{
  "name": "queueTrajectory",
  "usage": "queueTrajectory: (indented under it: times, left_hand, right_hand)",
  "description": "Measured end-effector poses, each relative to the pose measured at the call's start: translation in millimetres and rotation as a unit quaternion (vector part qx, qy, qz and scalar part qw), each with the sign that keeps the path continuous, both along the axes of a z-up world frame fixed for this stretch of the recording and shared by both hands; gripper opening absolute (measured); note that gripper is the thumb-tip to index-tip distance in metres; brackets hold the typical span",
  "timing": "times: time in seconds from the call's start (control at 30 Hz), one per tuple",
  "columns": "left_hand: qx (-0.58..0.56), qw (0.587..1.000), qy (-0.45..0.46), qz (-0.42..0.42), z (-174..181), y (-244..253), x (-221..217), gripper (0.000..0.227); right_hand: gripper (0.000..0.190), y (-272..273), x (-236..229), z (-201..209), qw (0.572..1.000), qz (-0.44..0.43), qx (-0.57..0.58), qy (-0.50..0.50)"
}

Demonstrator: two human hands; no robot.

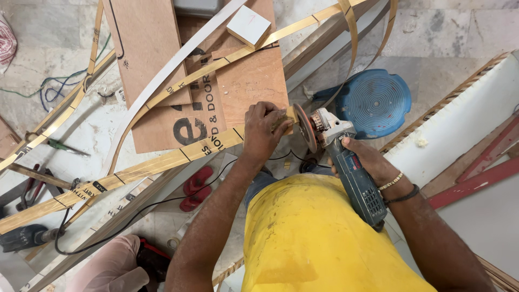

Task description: The person uses an angle grinder to smooth the edges of a small wooden block. The person holds the block with one hand and operates the power tool with the other, moving the grinder along the wood's surface. The task takes place in a workshop environment with various tools and materials visible.

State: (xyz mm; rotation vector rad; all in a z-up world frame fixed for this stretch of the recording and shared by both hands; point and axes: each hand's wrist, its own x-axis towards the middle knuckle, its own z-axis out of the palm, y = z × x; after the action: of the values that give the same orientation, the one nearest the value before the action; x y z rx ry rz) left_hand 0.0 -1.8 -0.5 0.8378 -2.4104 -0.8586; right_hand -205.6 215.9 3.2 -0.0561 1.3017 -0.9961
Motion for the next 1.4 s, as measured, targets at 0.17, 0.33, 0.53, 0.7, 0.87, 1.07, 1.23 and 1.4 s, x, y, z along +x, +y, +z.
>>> queueTrajectory:
  times: [0.17,0.33,0.53,0.7,0.87,1.07,1.23,1.4]
  left_hand:
    - [0.004,1.000,0.005,0.000,2,0,0,0.033]
    - [0.006,1.000,0.009,0.005,3,1,-1,0.031]
    - [0.002,1.000,0.020,0.006,6,1,-1,0.033]
    - [0.002,1.000,0.014,0.006,4,2,-1,0.034]
    - [0.003,1.000,0.001,0.004,3,1,-1,0.035]
    - [0.003,1.000,0.000,0.003,4,1,-1,0.034]
    - [-0.001,1.000,-0.001,0.004,5,1,-1,0.031]
    - [0.005,1.000,-0.005,0.001,6,1,-1,0.032]
  right_hand:
    - [0.065,0,0,1,1.000,-0.010,-0.006,0.003]
    - [0.061,0,-2,-1,0.999,-0.040,-0.002,-0.009]
    - [0.062,-8,-5,0,1.000,-0.008,-0.017,0.001]
    - [0.068,-10,-5,3,1.000,0.008,-0.015,0.021]
    - [0.070,-9,-1,7,1.000,0.001,-0.004,0.030]
    - [0.067,-6,0,8,1.000,-0.010,-0.007,0.000]
    - [0.065,-4,2,8,1.000,-0.010,0.007,0.006]
    - [0.064,-1,4,7,1.000,-0.014,0.007,0.004]
